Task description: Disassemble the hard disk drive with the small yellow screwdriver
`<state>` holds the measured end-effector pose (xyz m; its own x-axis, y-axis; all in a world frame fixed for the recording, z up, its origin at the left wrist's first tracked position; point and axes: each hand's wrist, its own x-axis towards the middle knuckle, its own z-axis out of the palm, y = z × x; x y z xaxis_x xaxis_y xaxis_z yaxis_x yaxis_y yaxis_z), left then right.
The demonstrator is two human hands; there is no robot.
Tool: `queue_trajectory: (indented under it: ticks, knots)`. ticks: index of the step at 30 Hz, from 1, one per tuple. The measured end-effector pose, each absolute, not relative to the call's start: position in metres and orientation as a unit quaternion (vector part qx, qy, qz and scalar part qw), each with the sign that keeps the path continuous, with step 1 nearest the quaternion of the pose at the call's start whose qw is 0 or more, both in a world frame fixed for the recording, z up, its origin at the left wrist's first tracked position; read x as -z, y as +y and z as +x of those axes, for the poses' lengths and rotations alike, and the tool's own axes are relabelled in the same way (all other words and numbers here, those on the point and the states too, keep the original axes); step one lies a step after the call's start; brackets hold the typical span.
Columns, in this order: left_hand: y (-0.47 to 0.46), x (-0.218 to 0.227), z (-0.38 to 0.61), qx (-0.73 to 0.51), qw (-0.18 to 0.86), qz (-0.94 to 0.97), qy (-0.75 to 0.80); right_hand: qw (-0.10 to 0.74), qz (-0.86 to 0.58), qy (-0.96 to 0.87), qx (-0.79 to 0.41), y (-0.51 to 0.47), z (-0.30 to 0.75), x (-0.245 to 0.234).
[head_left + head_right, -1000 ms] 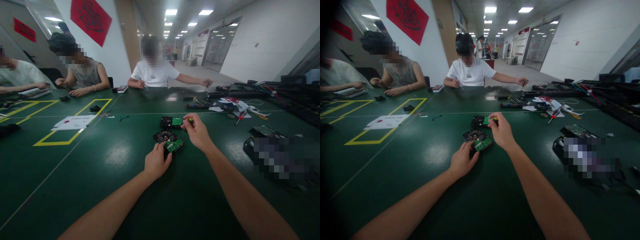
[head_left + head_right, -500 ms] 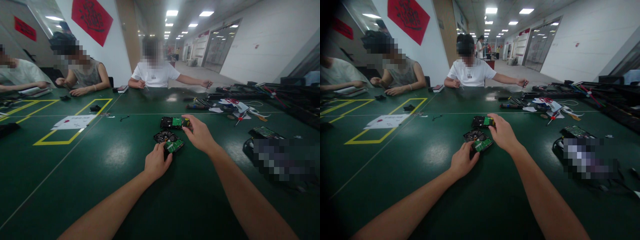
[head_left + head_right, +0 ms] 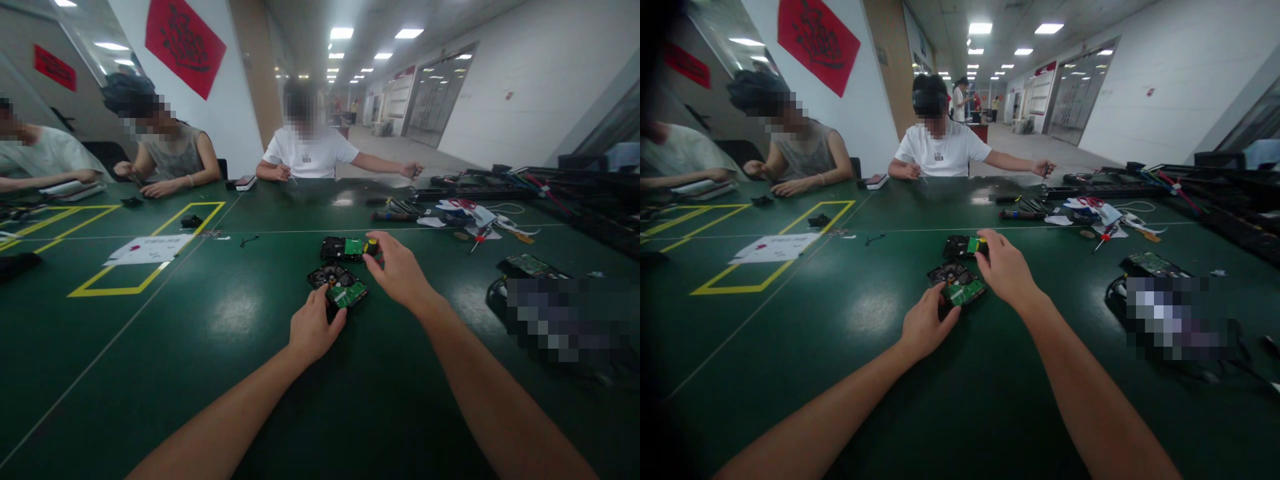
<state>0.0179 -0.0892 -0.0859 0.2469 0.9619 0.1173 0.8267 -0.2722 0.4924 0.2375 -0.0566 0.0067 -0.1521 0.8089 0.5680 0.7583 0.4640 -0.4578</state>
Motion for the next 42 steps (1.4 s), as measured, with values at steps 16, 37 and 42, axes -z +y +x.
queue_trajectory:
  ticks: [16,37,42]
  knots:
    - [-0.086,0.088,0.018,-0.223,0.179,0.767,0.574,0.373,-0.503,-0.78,0.005,-0.049,0.232,-0.015]
    - [-0.088,0.091,0.017,-0.236,0.169,0.773,0.564,0.396,-0.482,-0.781,0.026,-0.055,0.24,-0.014]
    - [-0.087,0.092,0.016,-0.232,0.167,0.774,0.564,0.394,-0.496,-0.773,0.023,-0.054,0.241,-0.014]
